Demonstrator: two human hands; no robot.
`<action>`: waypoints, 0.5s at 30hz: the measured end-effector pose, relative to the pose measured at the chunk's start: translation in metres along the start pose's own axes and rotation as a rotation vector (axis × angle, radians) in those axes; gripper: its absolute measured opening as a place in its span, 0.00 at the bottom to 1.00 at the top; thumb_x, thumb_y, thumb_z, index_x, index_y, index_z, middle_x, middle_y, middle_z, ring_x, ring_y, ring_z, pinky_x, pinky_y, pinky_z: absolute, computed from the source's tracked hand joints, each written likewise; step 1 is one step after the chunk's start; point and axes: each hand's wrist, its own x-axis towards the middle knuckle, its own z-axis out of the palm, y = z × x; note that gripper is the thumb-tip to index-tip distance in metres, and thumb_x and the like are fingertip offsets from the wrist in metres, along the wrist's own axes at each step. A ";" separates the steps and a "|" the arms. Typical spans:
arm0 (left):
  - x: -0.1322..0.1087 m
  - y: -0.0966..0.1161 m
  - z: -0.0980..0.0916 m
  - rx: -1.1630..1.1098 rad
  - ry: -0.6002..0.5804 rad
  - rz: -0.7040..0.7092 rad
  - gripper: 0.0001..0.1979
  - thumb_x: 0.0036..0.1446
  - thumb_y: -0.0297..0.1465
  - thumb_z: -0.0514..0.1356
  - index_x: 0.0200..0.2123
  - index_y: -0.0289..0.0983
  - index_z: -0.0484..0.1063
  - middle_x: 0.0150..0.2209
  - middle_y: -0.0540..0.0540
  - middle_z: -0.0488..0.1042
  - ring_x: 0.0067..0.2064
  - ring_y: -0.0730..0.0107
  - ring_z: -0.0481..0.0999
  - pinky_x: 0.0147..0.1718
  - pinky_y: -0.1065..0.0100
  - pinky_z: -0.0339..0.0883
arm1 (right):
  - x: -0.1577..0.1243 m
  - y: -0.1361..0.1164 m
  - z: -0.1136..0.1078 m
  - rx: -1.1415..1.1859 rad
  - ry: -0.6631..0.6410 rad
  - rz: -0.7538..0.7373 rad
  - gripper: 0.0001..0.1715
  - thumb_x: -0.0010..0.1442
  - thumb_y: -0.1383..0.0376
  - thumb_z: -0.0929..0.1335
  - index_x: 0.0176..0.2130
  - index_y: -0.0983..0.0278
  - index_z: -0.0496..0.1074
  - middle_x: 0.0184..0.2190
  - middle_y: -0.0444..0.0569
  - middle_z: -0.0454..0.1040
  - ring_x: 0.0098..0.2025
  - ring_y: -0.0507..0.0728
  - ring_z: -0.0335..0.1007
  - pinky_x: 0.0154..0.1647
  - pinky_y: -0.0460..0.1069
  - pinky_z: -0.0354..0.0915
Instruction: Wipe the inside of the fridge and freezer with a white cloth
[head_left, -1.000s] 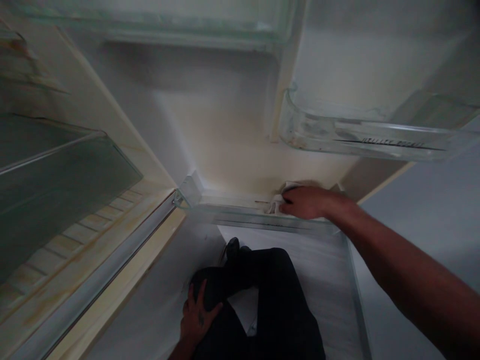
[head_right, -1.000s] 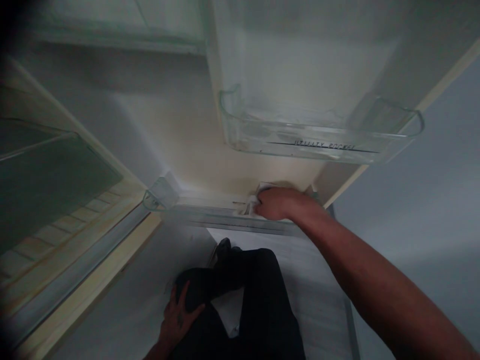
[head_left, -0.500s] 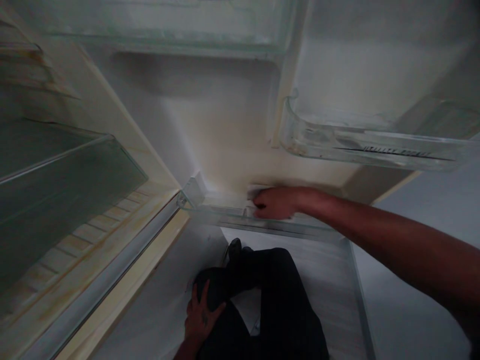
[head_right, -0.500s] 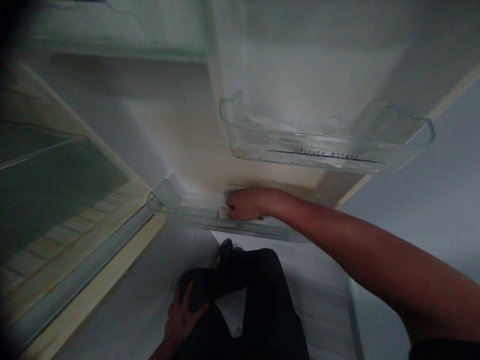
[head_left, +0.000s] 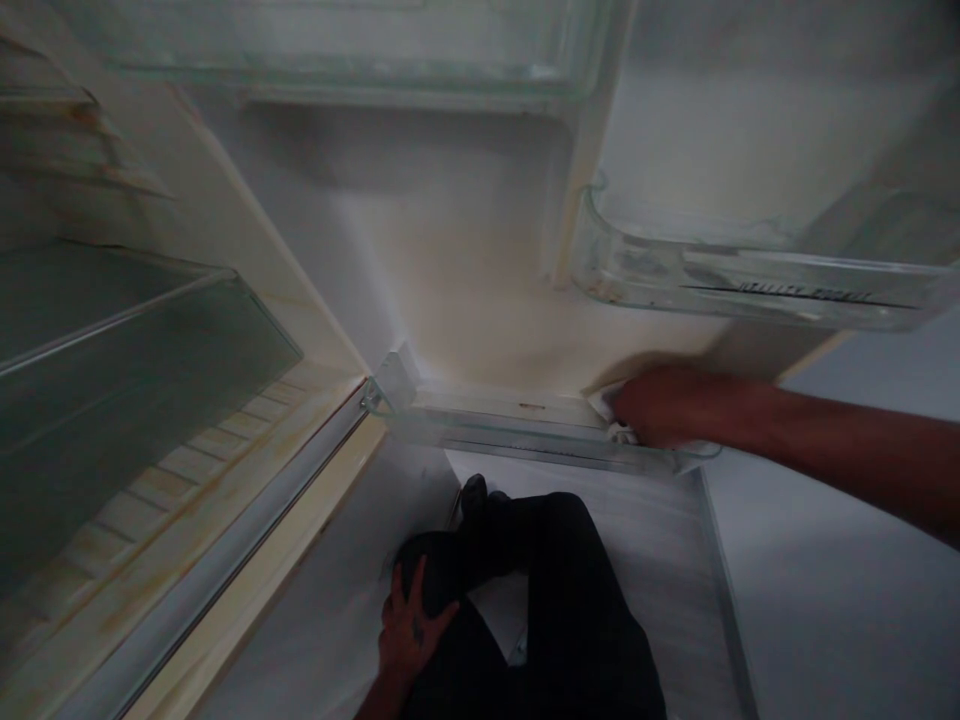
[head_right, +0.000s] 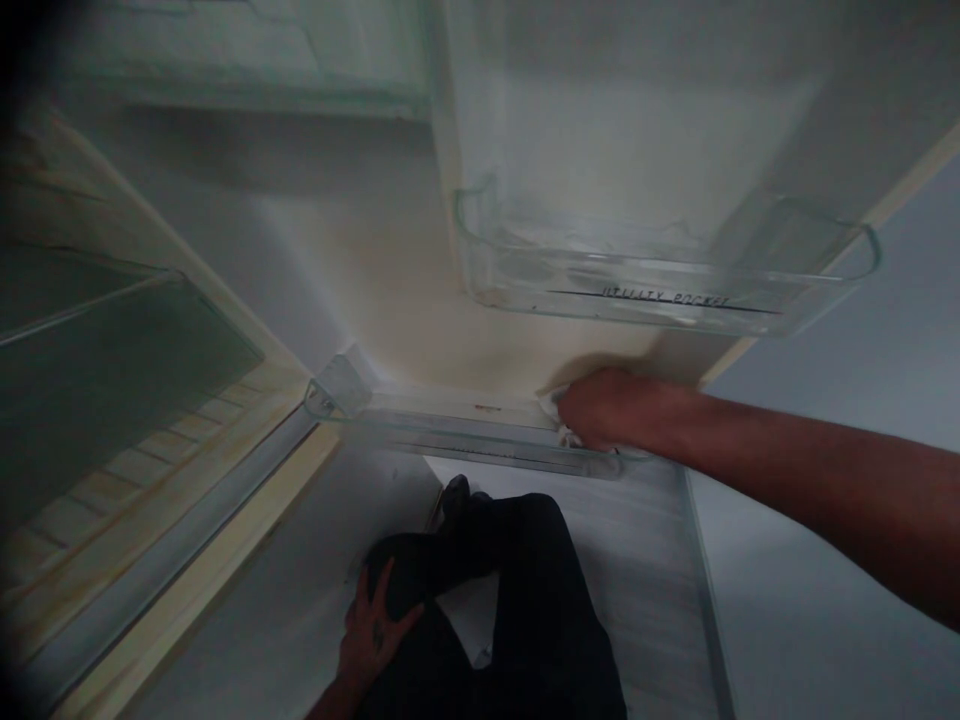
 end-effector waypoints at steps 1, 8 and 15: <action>0.000 0.001 -0.001 0.004 -0.005 -0.008 0.46 0.60 0.55 0.59 0.76 0.46 0.51 0.80 0.36 0.40 0.74 0.23 0.56 0.62 0.35 0.69 | 0.003 -0.001 -0.004 -0.042 -0.039 -0.022 0.17 0.57 0.76 0.70 0.44 0.69 0.84 0.44 0.64 0.84 0.46 0.68 0.82 0.44 0.57 0.74; -0.001 0.007 0.002 0.032 -0.006 -0.049 0.47 0.60 0.55 0.59 0.76 0.45 0.50 0.80 0.35 0.38 0.74 0.23 0.57 0.61 0.36 0.70 | 0.040 -0.004 -0.029 0.170 -0.315 -0.160 0.11 0.57 0.68 0.72 0.38 0.72 0.83 0.29 0.55 0.80 0.31 0.61 0.79 0.38 0.55 0.72; 0.004 0.000 0.010 0.052 0.022 -0.031 0.47 0.60 0.57 0.57 0.76 0.45 0.50 0.79 0.33 0.39 0.73 0.21 0.56 0.59 0.32 0.70 | 0.031 -0.016 -0.039 0.268 0.028 -0.297 0.12 0.63 0.63 0.69 0.38 0.66 0.82 0.30 0.52 0.80 0.30 0.57 0.75 0.39 0.53 0.70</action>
